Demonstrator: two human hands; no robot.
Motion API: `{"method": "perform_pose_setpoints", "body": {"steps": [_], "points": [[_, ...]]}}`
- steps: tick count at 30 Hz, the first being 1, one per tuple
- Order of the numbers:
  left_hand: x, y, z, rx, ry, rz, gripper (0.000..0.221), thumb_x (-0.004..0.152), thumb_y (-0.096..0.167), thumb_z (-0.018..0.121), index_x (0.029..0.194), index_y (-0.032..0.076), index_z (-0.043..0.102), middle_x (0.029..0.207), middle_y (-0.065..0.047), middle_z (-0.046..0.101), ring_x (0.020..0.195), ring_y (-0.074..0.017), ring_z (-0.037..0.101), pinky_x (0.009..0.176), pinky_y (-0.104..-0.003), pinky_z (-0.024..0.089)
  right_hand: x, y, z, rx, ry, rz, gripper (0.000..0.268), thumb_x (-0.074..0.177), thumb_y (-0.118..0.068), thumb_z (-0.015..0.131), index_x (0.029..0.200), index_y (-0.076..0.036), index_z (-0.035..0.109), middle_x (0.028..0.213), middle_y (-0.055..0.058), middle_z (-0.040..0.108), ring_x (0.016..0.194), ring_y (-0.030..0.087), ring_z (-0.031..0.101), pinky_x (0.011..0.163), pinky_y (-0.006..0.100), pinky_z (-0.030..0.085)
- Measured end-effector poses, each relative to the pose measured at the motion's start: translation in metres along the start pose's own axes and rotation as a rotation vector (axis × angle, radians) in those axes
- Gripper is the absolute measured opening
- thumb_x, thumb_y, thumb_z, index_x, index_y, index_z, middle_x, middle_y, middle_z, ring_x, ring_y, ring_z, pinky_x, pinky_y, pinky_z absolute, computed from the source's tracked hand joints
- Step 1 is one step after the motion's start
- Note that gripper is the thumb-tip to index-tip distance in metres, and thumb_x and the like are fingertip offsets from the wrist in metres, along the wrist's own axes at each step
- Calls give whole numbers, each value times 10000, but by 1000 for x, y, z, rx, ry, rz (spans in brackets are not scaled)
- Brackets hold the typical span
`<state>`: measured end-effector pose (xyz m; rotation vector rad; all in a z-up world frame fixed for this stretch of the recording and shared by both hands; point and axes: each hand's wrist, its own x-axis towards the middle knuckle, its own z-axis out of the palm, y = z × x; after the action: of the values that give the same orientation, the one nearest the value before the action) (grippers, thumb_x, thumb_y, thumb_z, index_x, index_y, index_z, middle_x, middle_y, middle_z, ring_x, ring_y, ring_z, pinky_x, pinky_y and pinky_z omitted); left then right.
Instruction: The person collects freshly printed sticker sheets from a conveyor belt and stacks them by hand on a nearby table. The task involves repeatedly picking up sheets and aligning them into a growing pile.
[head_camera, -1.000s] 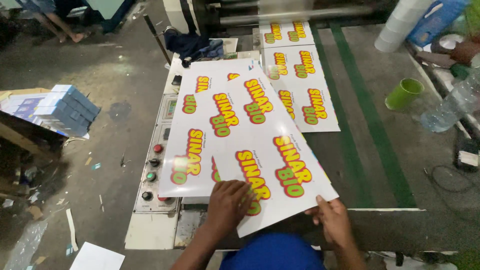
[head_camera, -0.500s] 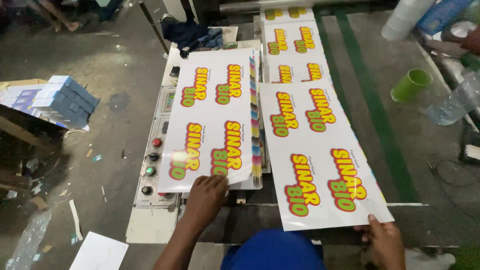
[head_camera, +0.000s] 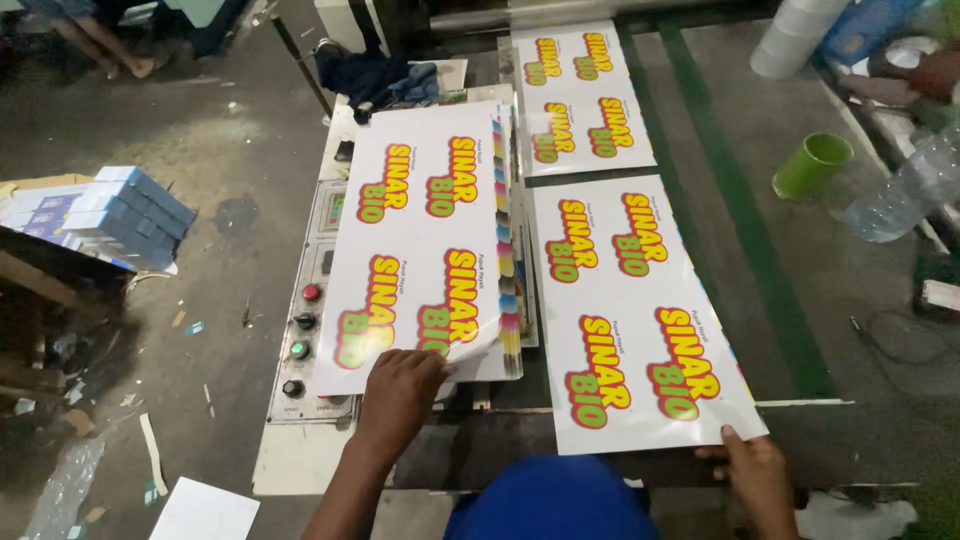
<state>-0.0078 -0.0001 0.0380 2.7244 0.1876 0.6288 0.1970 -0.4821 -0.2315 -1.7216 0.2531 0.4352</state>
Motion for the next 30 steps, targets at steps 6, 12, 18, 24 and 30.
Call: {"method": "perform_pose_setpoints", "body": {"steps": [6, 12, 18, 24, 30], "points": [[-13, -8, 6, -1, 40, 39, 115, 869, 125, 684, 948, 68, 745, 975, -101, 769, 899, -321, 703, 824, -445, 513, 21, -44, 38, 59, -7, -83, 308, 1027, -211, 574, 1231, 14, 622, 935, 134, 737, 720, 235, 713, 511, 337, 455], [-10, -7, -5, -7, 72, -87, 109, 850, 204, 738, 876, 108, 781, 890, -86, 780, 860, -310, 722, 793, -446, 533, 39, -107, 72, 73, -22, -21, 361, 1045, -260, 592, 1253, 34, 591, 988, 136, 723, 754, 232, 716, 507, 347, 446], [-15, -9, -13, -17, 216, -136, 163, 854, 144, 751, 992, 58, 760, 968, -117, 766, 870, -323, 708, 756, -442, 561, 2, -116, 61, 140, 32, 30, 557, 1026, -284, 553, 1535, -103, 417, 1138, 149, 736, 803, 211, 680, 575, 328, 465], [-1, 33, -5, -107, 301, 89, 111, 810, 119, 794, 908, 91, 750, 934, -79, 754, 871, -286, 719, 764, -404, 568, -26, -116, 87, 100, -20, 43, 546, 1013, -242, 567, 1534, -113, 465, 1140, 147, 749, 800, 205, 700, 575, 323, 488], [3, 72, 35, -94, 184, 186, 128, 814, 148, 788, 906, 92, 720, 800, -76, 643, 771, -282, 644, 647, -437, 499, -64, -128, 146, 65, -463, -90, 506, 965, -256, 592, 1443, -90, 577, 1095, 117, 790, 727, 162, 704, 496, 273, 446]]}}
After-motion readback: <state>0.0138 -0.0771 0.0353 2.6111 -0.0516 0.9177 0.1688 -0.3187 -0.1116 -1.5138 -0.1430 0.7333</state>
